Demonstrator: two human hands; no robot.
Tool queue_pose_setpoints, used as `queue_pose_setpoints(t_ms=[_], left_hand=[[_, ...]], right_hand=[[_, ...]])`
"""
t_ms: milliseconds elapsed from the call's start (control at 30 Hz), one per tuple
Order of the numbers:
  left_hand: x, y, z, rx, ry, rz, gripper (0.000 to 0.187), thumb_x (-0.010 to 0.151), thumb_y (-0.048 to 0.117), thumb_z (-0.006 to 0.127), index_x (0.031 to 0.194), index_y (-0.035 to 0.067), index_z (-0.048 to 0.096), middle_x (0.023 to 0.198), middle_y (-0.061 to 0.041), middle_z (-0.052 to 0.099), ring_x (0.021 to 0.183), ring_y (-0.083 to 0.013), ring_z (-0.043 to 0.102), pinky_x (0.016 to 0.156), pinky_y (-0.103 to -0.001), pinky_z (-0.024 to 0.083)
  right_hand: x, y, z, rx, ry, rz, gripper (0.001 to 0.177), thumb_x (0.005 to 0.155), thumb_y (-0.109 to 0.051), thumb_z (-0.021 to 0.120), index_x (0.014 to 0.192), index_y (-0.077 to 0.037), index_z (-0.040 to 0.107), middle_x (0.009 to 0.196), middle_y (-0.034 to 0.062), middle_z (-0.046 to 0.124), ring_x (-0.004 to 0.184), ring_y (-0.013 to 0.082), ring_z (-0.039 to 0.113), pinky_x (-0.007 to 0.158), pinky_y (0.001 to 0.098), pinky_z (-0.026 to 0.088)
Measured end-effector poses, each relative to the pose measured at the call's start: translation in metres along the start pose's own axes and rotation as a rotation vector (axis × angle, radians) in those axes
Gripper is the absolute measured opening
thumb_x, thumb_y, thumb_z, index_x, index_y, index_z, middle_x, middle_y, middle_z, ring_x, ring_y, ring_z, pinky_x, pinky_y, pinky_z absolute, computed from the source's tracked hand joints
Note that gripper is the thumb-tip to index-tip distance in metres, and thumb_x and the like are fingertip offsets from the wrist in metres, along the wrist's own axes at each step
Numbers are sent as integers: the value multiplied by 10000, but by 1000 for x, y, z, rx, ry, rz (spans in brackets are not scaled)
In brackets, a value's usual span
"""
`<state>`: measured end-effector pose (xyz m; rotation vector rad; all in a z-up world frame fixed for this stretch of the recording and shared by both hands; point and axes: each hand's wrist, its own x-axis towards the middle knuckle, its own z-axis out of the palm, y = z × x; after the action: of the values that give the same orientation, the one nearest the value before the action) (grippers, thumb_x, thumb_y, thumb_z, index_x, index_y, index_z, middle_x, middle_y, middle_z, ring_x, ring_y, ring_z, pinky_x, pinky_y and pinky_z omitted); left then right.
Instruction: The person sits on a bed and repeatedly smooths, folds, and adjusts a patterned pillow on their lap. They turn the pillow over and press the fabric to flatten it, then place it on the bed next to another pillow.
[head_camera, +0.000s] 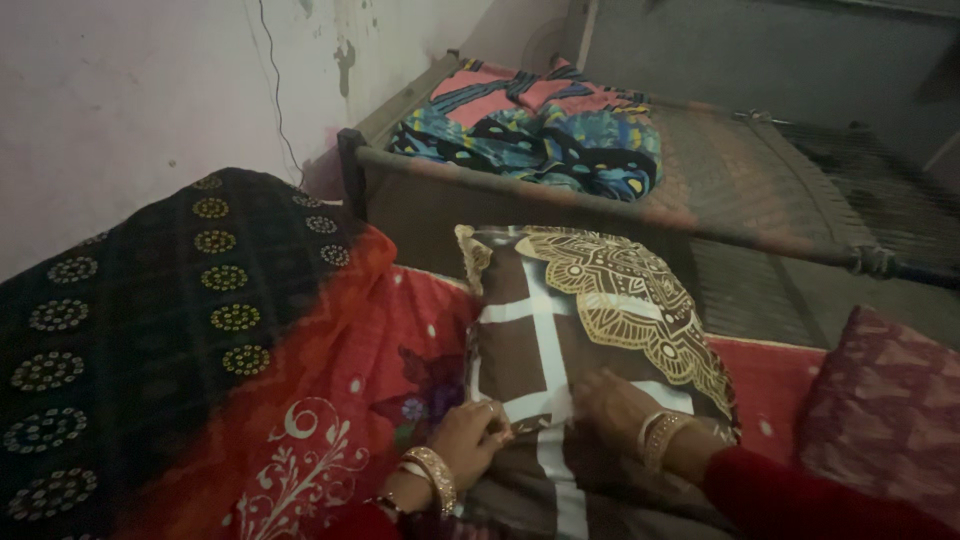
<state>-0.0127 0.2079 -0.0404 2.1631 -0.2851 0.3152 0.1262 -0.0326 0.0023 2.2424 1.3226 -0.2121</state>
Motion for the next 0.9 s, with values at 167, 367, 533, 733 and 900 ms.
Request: queue_pose_setpoints(t_ms=[167,367,533,733,900], left_hand=[[4,-8,-9,-26,-202,-100,120,862,177,723,928,83,690,892,-128,718,840,-285,712,766,-405,551],[10,14,-9,90,-127,-72,150,824,214,743,905,92,710,866,-95,705,835,-259,707,787,-386,560],[18,37,2,148,-53,-21,284,838,306,782,990,96,669,976,-81,656,950,-265,640,864,-398,504],[46,52,21,256,-38,25,326,809,253,770,1065,75,672,1082,-116,628,1061,-318,595,936,-431,490],[62,60,33,288,-38,21,259,855,217,732,1061,67,687,1082,-125,640,1067,-332,603,950,-446,483]], right_hand=[[10,2,25,75,144,-50,321,999,-291,581,1218,-62,632,1323,131,571,1187,308,525,1060,465,389],[-22,6,3,478,250,199,282,928,-294,667,1157,-129,651,1176,89,572,1118,267,556,1000,379,480],[-39,37,21,443,450,272,384,795,-221,726,1146,-94,638,1131,114,564,1060,280,570,945,383,501],[-41,53,62,358,485,319,195,859,-212,711,1037,-135,686,1086,61,611,1078,286,553,963,393,486],[-38,48,51,178,306,348,205,929,-257,667,1039,-84,672,1144,103,597,1109,287,538,985,401,478]])
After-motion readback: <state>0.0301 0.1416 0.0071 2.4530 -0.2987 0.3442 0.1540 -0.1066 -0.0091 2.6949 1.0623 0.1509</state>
